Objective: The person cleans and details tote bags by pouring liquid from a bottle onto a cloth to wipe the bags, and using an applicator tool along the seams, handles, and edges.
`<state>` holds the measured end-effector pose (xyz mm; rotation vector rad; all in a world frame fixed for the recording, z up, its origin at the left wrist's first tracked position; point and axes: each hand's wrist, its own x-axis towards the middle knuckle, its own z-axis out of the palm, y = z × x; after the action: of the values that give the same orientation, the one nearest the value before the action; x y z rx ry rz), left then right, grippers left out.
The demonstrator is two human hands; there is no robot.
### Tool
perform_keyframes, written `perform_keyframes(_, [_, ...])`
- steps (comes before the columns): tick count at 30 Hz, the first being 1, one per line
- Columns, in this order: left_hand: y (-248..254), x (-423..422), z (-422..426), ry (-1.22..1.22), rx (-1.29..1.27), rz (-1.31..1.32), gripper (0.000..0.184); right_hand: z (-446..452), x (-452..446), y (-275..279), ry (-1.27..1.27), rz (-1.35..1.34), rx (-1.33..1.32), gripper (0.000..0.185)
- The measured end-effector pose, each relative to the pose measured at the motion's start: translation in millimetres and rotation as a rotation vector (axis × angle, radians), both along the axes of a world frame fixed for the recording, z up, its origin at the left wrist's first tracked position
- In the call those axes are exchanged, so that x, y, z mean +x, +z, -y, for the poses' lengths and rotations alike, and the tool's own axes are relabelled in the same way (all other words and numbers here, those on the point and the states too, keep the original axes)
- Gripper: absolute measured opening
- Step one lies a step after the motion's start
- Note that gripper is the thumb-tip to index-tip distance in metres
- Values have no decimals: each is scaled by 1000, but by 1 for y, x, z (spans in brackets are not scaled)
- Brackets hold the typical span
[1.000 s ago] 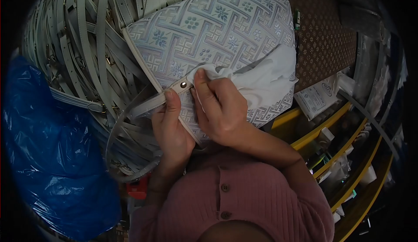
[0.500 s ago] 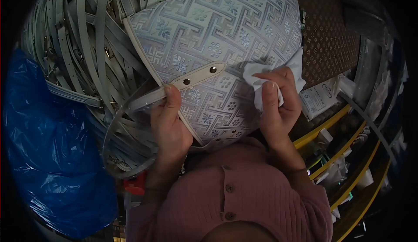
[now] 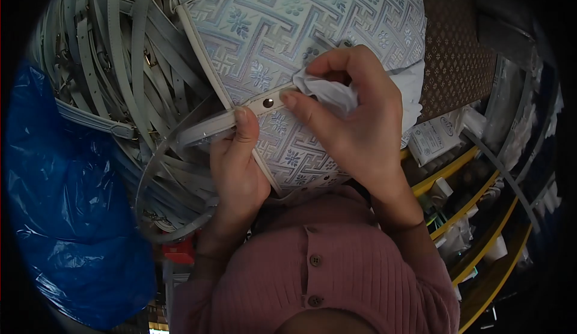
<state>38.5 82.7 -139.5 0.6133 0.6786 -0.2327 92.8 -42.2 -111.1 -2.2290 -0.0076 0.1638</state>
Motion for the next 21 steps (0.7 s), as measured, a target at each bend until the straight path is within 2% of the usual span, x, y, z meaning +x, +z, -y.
perform_keyframes(5, [-4,0,0,4,2,-19,40,12,7,-1,6,-224,179,27])
perform_keyframes(11, [-2,0,-1,-4,-19,-11,41,5,6,-1,81,-76,12,24])
perform_keyframes(14, [-2,0,-1,6,-15,-10,41,9,10,0,34,-203,85,25])
perform_keyframes(17, [-2,1,1,6,6,-9,41,16,12,-2,42,-216,156,25])
perform_keyframes(21, [0,2,0,-32,17,19,43,8,9,0,35,-179,85,23])
